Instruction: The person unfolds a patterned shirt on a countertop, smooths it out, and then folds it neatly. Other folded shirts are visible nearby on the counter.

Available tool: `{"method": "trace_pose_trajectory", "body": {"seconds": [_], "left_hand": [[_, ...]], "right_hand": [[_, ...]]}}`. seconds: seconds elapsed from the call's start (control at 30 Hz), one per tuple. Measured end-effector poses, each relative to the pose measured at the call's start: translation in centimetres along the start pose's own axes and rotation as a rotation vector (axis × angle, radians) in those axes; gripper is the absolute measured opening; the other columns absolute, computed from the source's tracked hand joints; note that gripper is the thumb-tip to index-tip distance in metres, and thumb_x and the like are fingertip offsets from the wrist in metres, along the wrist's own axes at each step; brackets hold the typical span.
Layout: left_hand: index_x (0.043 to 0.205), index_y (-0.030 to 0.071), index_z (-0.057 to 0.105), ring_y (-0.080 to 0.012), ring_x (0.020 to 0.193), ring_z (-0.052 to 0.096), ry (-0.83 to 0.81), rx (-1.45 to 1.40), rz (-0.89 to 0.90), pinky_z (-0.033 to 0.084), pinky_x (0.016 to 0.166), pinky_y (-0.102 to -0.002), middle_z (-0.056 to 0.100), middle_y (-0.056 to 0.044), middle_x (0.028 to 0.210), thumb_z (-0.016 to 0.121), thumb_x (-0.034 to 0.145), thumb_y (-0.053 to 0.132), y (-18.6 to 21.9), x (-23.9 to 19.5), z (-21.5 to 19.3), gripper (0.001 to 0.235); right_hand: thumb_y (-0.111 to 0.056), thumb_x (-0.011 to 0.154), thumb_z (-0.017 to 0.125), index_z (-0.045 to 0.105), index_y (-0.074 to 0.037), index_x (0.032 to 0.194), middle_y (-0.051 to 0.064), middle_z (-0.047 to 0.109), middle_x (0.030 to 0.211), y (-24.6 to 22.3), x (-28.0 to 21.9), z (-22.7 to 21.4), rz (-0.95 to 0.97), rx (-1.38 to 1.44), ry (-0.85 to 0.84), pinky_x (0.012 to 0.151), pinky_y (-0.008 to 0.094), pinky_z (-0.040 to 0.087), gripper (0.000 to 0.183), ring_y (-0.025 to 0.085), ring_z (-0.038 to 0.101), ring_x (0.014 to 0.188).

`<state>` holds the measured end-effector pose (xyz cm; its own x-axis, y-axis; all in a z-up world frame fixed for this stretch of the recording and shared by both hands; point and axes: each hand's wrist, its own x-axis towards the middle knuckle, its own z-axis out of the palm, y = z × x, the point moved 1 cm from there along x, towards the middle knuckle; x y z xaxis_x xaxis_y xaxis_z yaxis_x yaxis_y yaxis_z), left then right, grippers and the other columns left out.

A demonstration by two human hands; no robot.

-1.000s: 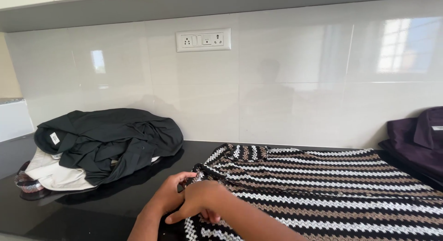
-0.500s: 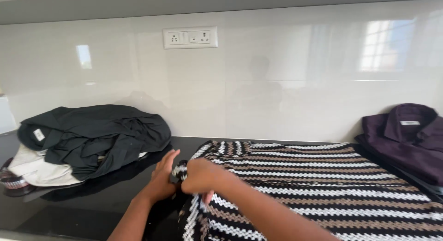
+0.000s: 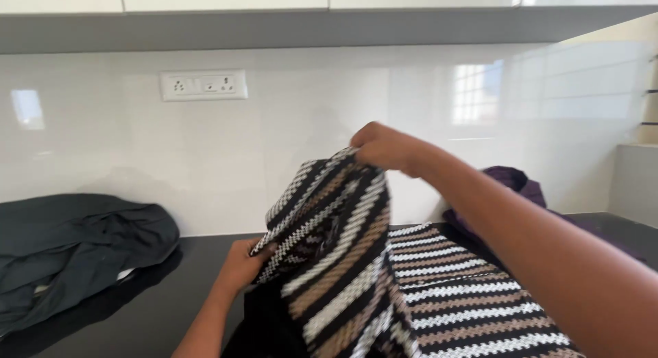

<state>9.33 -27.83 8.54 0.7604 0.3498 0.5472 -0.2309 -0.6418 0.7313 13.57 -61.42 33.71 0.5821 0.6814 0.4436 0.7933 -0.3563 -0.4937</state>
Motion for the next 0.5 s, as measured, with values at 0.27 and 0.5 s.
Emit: {"method": "trace_pose_trajectory", "body": {"seconds": [0.27, 0.5], "left_hand": [[0.118, 0.013, 0.069, -0.0441, 0.086, 0.071, 0.486, 0.524, 0.22, 0.055, 0.074, -0.054, 0.073, -0.024, 0.087, 0.069, 0.084, 0.013, 13.5, 5.0, -5.4, 0.034], [0.1, 0.014, 0.072, -0.0278, 0.067, 0.075, 0.516, 1.273, 0.502, 0.06, 0.067, -0.045, 0.074, -0.013, 0.078, 0.055, 0.101, 0.023, 31.9, 10.8, -16.5, 0.02]], "right_hand": [[-0.002, 0.076, 0.065, 0.073, 0.001, 0.094, 0.016, 0.074, 0.083, 8.9, -0.8, -10.4, -0.236, -0.57, 0.121, 0.073, 0.045, 0.054, 0.02, 0.03, 0.07, 0.079], [-0.002, 0.087, 0.066, 0.071, -0.003, 0.101, 0.016, 0.074, 0.093, 8.6, 1.9, -20.5, -0.22, -0.778, 0.308, 0.082, 0.046, 0.058, 0.015, 0.034, 0.073, 0.09]]}}
